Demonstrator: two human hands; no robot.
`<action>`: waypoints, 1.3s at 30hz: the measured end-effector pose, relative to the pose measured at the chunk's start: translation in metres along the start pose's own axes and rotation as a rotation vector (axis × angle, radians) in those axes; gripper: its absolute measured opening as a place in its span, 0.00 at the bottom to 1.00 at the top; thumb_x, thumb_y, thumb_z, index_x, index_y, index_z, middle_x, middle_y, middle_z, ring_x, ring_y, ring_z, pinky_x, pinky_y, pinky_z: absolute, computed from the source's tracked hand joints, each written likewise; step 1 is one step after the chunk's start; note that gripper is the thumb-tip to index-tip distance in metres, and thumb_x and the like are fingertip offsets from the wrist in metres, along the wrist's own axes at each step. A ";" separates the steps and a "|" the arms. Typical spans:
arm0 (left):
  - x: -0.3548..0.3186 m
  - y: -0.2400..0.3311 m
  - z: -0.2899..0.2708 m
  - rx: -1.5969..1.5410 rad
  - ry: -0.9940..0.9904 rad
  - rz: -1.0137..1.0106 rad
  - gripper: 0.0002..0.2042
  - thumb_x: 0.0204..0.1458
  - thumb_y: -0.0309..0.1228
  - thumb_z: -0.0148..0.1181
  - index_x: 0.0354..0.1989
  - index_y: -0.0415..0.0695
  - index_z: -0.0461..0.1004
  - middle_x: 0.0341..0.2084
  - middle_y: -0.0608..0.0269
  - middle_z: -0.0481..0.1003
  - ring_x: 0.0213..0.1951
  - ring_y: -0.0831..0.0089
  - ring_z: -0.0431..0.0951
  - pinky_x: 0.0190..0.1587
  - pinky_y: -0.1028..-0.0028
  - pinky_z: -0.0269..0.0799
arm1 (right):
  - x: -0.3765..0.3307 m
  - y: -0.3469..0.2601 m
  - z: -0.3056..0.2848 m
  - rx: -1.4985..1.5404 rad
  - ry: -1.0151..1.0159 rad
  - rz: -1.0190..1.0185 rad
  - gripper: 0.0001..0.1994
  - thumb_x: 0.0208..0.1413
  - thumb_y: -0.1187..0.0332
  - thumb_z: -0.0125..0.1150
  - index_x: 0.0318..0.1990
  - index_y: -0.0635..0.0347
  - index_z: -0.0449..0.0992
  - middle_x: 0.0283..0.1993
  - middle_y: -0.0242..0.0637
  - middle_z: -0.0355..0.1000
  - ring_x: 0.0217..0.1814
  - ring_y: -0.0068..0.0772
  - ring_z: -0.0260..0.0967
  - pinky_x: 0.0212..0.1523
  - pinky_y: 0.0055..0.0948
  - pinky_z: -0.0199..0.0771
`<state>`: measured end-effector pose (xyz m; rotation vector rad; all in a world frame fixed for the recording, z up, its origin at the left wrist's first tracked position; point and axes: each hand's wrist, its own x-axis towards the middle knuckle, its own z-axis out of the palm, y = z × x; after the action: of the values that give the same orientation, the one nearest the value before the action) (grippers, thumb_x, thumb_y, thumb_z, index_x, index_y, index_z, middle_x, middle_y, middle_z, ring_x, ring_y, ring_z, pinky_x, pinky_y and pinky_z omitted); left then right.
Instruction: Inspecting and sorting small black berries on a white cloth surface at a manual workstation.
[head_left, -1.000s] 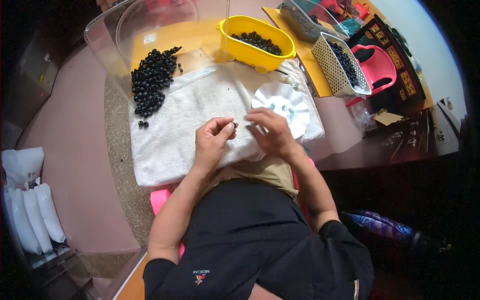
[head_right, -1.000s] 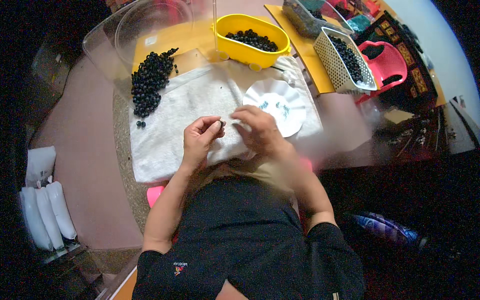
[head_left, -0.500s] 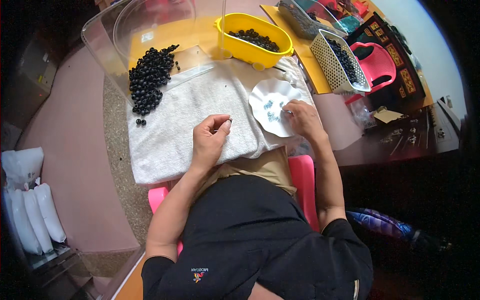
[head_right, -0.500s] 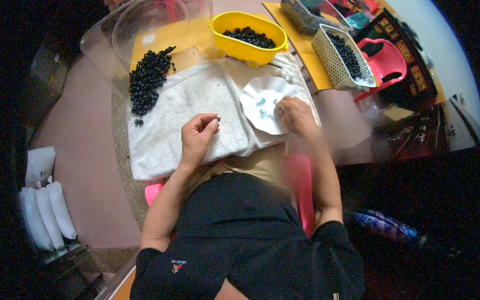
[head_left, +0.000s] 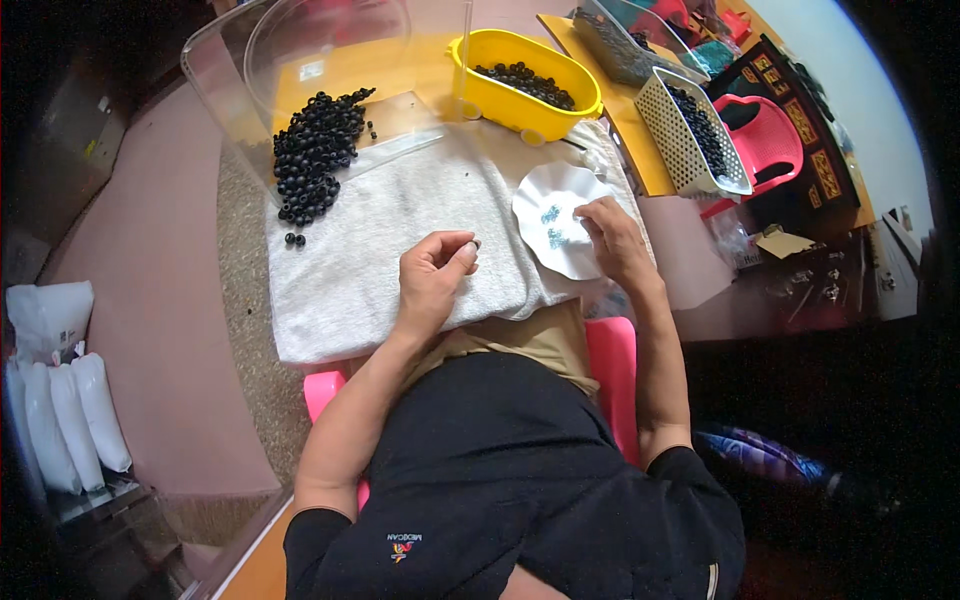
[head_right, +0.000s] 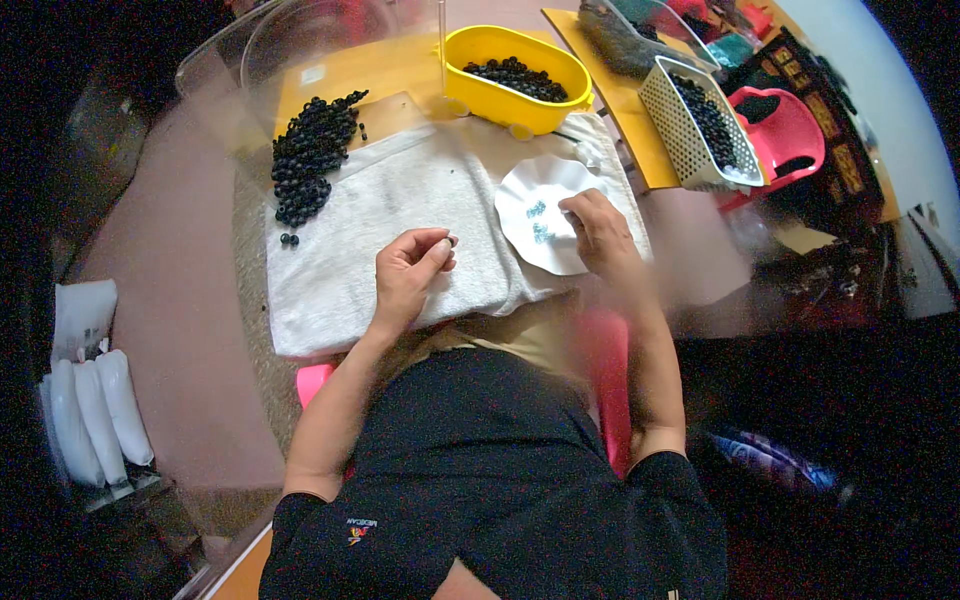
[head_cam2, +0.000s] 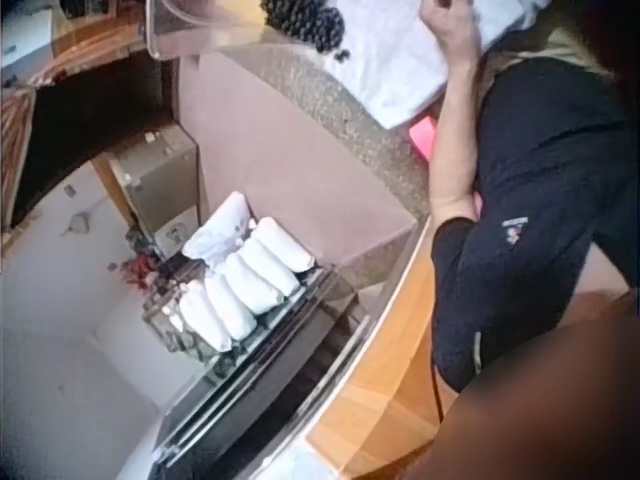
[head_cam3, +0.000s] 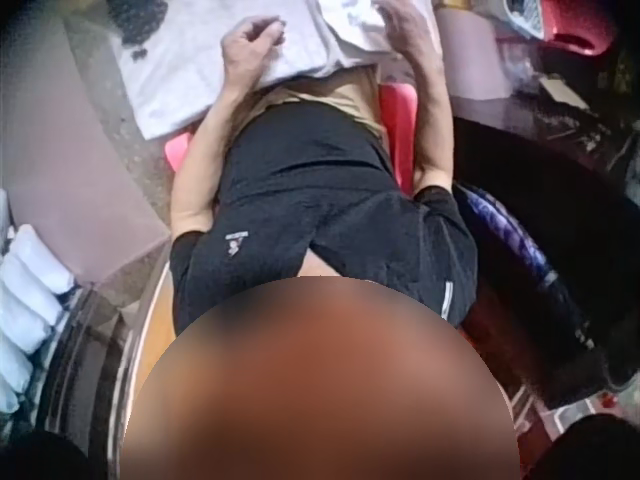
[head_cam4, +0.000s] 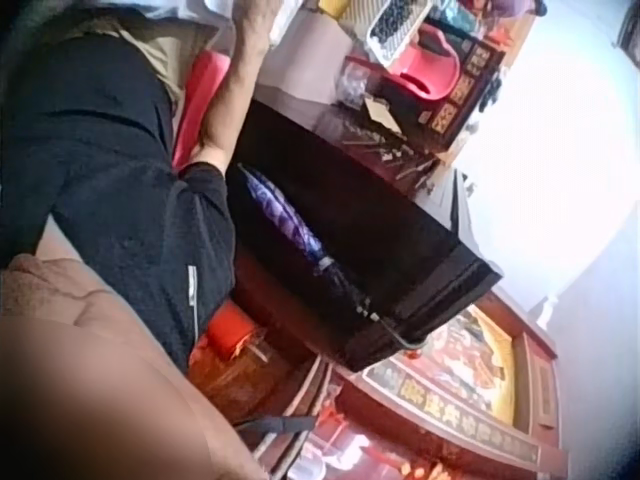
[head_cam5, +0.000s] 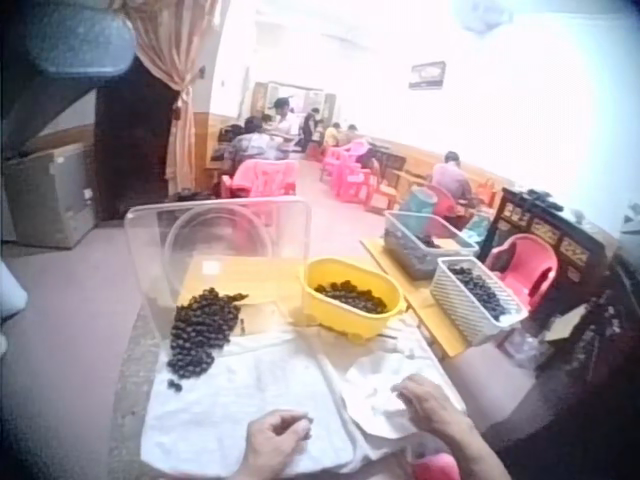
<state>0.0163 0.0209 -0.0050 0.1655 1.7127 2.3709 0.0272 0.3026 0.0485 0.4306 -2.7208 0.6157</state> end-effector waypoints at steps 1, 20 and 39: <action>0.000 0.000 0.000 0.003 0.006 0.003 0.08 0.57 0.24 0.59 0.43 0.35 0.76 0.36 0.61 0.79 0.35 0.79 0.77 0.39 0.78 0.77 | 0.002 -0.005 -0.002 0.050 0.020 0.019 0.07 0.53 0.80 0.57 0.39 0.64 0.75 0.37 0.44 0.72 0.39 0.42 0.72 0.40 0.32 0.71; -0.004 0.011 0.000 -0.533 -0.138 -0.281 0.07 0.55 0.24 0.60 0.42 0.38 0.74 0.37 0.59 0.78 0.38 0.71 0.80 0.45 0.72 0.80 | 0.027 -0.074 0.055 0.996 -0.231 0.194 0.04 0.55 0.81 0.61 0.38 0.69 0.77 0.35 0.31 0.73 0.38 0.19 0.71 0.41 0.19 0.72; -0.002 0.022 -0.005 -0.443 -0.258 -0.357 0.07 0.54 0.25 0.62 0.39 0.39 0.72 0.33 0.60 0.77 0.35 0.72 0.80 0.41 0.73 0.81 | 0.028 -0.068 0.045 1.024 -0.348 0.233 0.04 0.51 0.76 0.66 0.34 0.67 0.81 0.29 0.32 0.76 0.32 0.18 0.71 0.35 0.19 0.69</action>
<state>0.0154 0.0093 0.0141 0.0800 0.9798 2.2688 0.0155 0.2173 0.0446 0.4612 -2.5472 2.1745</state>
